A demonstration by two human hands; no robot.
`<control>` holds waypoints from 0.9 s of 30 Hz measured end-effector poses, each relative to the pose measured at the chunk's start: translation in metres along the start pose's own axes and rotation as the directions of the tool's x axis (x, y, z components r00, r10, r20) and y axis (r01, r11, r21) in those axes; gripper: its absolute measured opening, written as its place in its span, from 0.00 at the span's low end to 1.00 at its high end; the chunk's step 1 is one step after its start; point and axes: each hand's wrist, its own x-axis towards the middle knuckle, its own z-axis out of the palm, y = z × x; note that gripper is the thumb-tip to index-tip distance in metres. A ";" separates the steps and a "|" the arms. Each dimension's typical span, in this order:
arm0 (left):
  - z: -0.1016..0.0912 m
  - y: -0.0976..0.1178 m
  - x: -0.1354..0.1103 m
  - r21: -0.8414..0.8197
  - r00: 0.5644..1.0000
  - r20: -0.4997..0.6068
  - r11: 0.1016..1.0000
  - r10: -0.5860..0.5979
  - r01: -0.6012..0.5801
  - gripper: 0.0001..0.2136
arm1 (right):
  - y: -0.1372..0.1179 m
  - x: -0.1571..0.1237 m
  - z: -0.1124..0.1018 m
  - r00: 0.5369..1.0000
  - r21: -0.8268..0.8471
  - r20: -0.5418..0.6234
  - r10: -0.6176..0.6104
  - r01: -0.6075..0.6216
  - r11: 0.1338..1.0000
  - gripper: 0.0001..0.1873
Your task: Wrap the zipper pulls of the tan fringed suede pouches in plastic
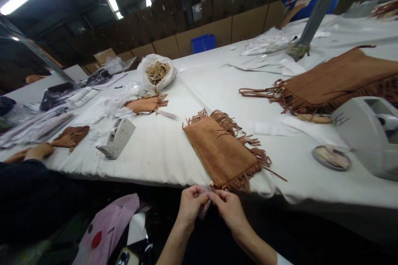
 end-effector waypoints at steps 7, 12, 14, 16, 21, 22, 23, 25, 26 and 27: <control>-0.012 0.001 -0.008 -0.173 0.991 0.087 0.978 -0.103 0.117 0.27 | 0.007 0.002 0.004 0.998 -0.066 -0.015 -0.061 0.060 0.996 0.21; -0.007 0.002 -0.023 -0.122 0.960 0.199 0.967 -0.197 0.224 0.27 | 0.009 0.003 0.006 0.998 -0.031 0.017 -0.066 0.067 0.997 0.23; -0.001 -0.002 -0.024 -0.101 0.983 0.144 0.987 -0.109 0.124 0.22 | 0.008 0.003 0.005 0.996 -0.033 0.045 -0.073 0.075 0.997 0.22; 0.003 -0.009 -0.023 -0.083 0.999 0.051 0.996 -0.006 0.010 0.19 | 0.004 0.002 0.004 0.995 -0.071 0.063 -0.082 0.087 0.994 0.22; 0.010 -0.019 -0.023 0.201 0.961 -0.152 0.960 0.229 -0.197 0.18 | -0.005 0.001 0.001 0.997 -0.232 0.031 -0.067 0.073 0.970 0.20; 0.012 -0.019 -0.025 0.244 0.951 -0.167 0.945 0.261 -0.217 0.17 | -0.005 0.001 0.001 0.998 -0.251 0.024 -0.055 0.059 0.966 0.20; 0.013 -0.019 -0.026 0.258 0.942 -0.175 0.937 0.285 -0.235 0.16 | -0.005 0.002 0.001 0.999 -0.263 0.020 -0.046 0.049 0.964 0.20; 0.017 -0.021 -0.030 0.232 0.929 -0.197 0.935 0.314 -0.267 0.14 | -0.005 0.003 0.001 0.999 -0.266 0.012 -0.041 0.043 0.963 0.20; 0.019 -0.023 -0.032 0.219 0.920 -0.216 0.934 0.327 -0.281 0.14 | -0.005 0.003 0.002 0.999 -0.257 0.011 -0.042 0.043 0.965 0.19; 0.020 -0.025 -0.033 0.228 0.908 -0.234 0.928 0.347 -0.296 0.14 | -0.005 0.004 0.002 0.999 -0.240 0.011 -0.040 0.042 0.970 0.19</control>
